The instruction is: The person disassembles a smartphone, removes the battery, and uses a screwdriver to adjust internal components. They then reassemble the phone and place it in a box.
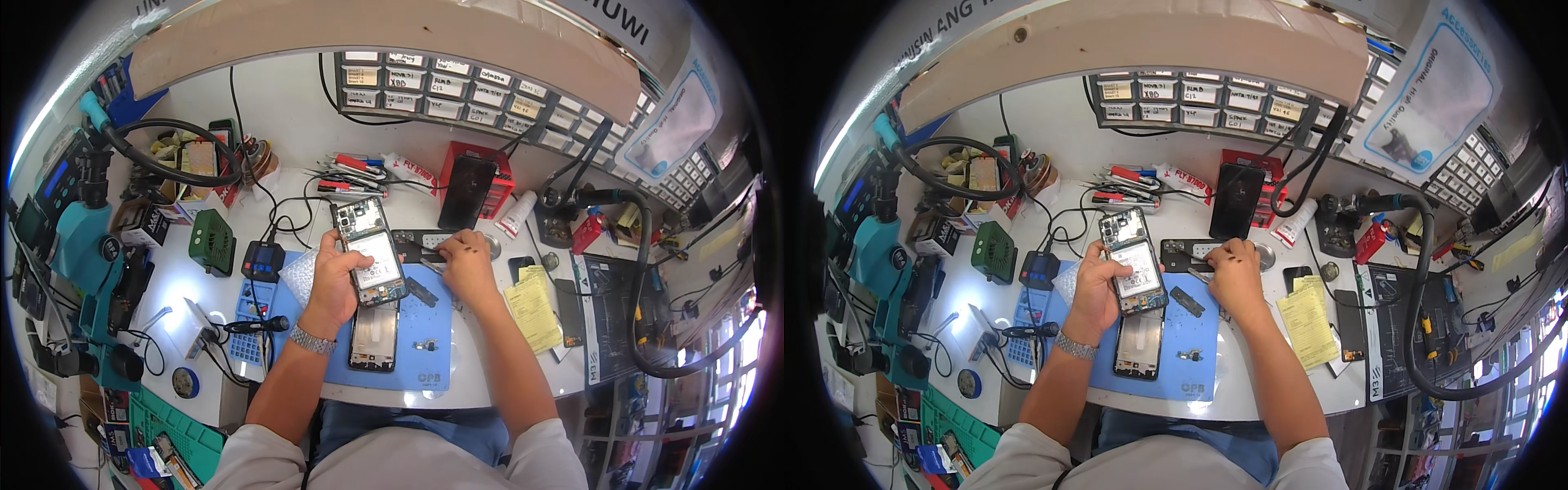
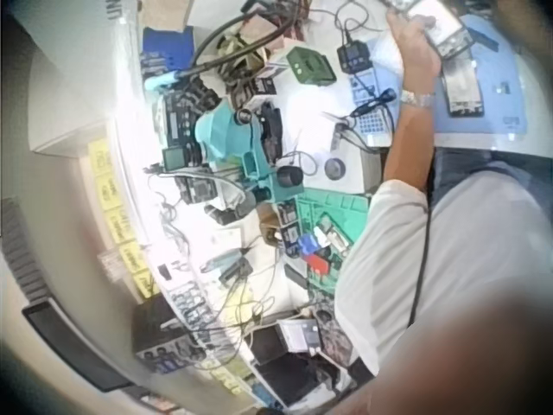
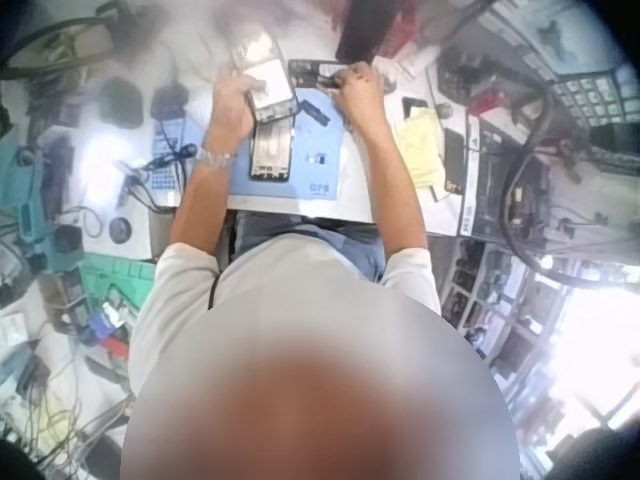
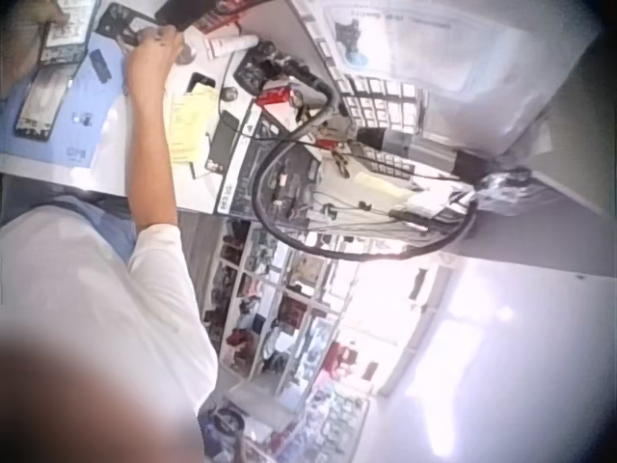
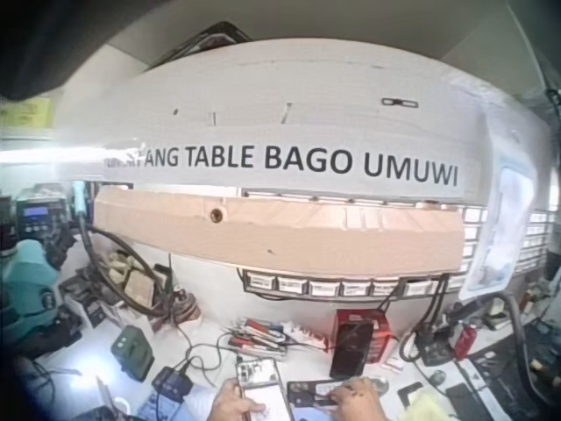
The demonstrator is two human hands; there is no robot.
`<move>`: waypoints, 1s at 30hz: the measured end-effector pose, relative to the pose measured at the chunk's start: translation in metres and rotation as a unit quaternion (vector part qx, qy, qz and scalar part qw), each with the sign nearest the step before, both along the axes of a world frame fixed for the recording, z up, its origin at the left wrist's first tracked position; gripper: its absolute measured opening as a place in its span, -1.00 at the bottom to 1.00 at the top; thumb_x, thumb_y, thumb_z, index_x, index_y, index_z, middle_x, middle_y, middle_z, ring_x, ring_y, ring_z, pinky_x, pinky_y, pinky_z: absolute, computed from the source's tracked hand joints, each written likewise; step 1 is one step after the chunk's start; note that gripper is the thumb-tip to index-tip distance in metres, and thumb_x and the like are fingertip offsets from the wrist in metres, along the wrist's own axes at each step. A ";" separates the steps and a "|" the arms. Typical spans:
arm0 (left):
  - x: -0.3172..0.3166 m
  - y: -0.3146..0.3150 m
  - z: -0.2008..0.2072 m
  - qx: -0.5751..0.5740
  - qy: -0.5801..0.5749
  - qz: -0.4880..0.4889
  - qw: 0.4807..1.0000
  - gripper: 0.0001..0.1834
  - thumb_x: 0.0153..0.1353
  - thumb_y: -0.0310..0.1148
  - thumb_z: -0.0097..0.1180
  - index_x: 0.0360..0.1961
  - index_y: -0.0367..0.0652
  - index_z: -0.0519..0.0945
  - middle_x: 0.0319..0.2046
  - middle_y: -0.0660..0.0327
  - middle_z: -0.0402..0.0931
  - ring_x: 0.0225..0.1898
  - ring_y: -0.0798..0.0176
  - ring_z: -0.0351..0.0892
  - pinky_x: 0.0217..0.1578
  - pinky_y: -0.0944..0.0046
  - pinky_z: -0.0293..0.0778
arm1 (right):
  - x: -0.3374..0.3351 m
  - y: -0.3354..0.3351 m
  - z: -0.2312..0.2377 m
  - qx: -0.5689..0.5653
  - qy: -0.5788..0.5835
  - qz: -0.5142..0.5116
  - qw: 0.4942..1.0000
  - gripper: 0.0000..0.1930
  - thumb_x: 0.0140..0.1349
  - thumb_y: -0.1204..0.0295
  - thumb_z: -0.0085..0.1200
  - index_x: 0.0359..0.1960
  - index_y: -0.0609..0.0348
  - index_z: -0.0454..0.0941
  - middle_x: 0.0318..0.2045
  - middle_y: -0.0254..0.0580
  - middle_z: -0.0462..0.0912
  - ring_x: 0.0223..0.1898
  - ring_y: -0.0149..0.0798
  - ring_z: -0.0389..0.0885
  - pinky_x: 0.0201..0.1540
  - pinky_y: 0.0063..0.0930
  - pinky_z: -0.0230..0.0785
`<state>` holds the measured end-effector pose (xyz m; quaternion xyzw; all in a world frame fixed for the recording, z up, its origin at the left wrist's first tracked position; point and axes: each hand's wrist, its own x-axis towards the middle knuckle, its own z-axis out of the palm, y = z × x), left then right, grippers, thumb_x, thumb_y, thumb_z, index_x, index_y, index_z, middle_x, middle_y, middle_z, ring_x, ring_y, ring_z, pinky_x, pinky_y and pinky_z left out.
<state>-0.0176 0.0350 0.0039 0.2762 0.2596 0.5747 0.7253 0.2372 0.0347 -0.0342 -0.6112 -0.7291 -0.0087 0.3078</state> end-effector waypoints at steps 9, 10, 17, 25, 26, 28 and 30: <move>0.009 -0.005 -0.005 0.039 0.031 -0.017 0.999 -0.48 0.29 -0.72 0.14 0.29 -0.41 0.42 0.06 -0.17 0.71 0.01 -0.16 0.86 0.07 -0.10 0.86 | -0.019 -0.028 0.033 -0.094 0.443 0.020 0.891 -0.85 0.56 0.46 0.23 -0.02 0.28 0.74 -0.26 -0.21 0.82 -0.21 -0.31 0.77 -0.11 -0.37 0.61; 0.010 -0.009 -0.006 0.054 0.022 -0.019 0.998 -0.55 0.37 -0.65 0.22 0.26 -0.38 0.49 0.02 -0.06 0.74 -0.01 0.01 0.87 0.03 0.02 0.85 | -0.025 -0.038 0.035 -0.113 0.480 0.064 0.867 -0.83 0.59 0.43 0.22 -0.02 0.31 0.74 -0.25 -0.21 0.82 -0.23 -0.38 0.77 -0.12 -0.44 0.62; 0.013 -0.010 -0.010 0.099 0.068 0.027 0.992 -0.63 0.44 -0.56 0.26 0.22 -0.32 0.52 -0.04 0.03 0.75 -0.08 0.14 0.86 -0.06 0.08 0.86 | -0.065 -0.069 0.039 -0.255 0.567 0.064 0.781 -0.79 0.61 0.40 0.22 0.03 0.32 0.73 -0.24 -0.23 0.84 -0.29 -0.46 0.77 -0.23 -0.59 0.56; 0.020 -0.010 -0.007 0.099 0.126 0.084 0.983 -0.77 0.53 -0.54 0.24 0.14 -0.29 0.58 -0.13 0.10 0.78 -0.20 0.17 0.88 -0.20 0.18 0.87 | -0.071 -0.072 0.038 -0.309 0.563 0.032 0.766 -0.77 0.62 0.38 0.21 -0.01 0.35 0.75 -0.24 -0.22 0.83 -0.28 -0.47 0.77 -0.20 -0.55 0.63; 0.020 -0.011 -0.006 0.096 0.124 0.082 0.984 -0.77 0.53 -0.53 0.25 0.13 -0.29 0.58 -0.14 0.10 0.78 -0.21 0.17 0.88 -0.20 0.18 0.87 | -0.071 -0.072 0.037 -0.310 0.564 0.035 0.764 -0.77 0.62 0.38 0.20 -0.01 0.35 0.75 -0.24 -0.22 0.83 -0.28 -0.47 0.77 -0.20 -0.56 0.63; 0.020 -0.013 -0.003 0.090 0.120 0.080 0.985 -0.77 0.53 -0.51 0.27 0.13 -0.28 0.58 -0.14 0.11 0.78 -0.22 0.16 0.88 -0.21 0.18 0.87 | -0.071 -0.071 0.036 -0.309 0.564 0.039 0.764 -0.78 0.62 0.39 0.20 -0.02 0.36 0.74 -0.24 -0.20 0.83 -0.28 -0.45 0.77 -0.20 -0.55 0.63; 0.020 -0.015 0.000 0.082 0.125 0.084 0.985 -0.78 0.53 -0.47 0.30 0.11 -0.26 0.60 -0.17 0.14 0.79 -0.24 0.28 0.84 -0.24 0.26 0.81 | -0.071 -0.072 0.036 -0.306 0.560 0.037 0.769 -0.78 0.62 0.41 0.19 -0.03 0.38 0.74 -0.24 -0.18 0.84 -0.30 -0.43 0.76 -0.21 -0.53 0.62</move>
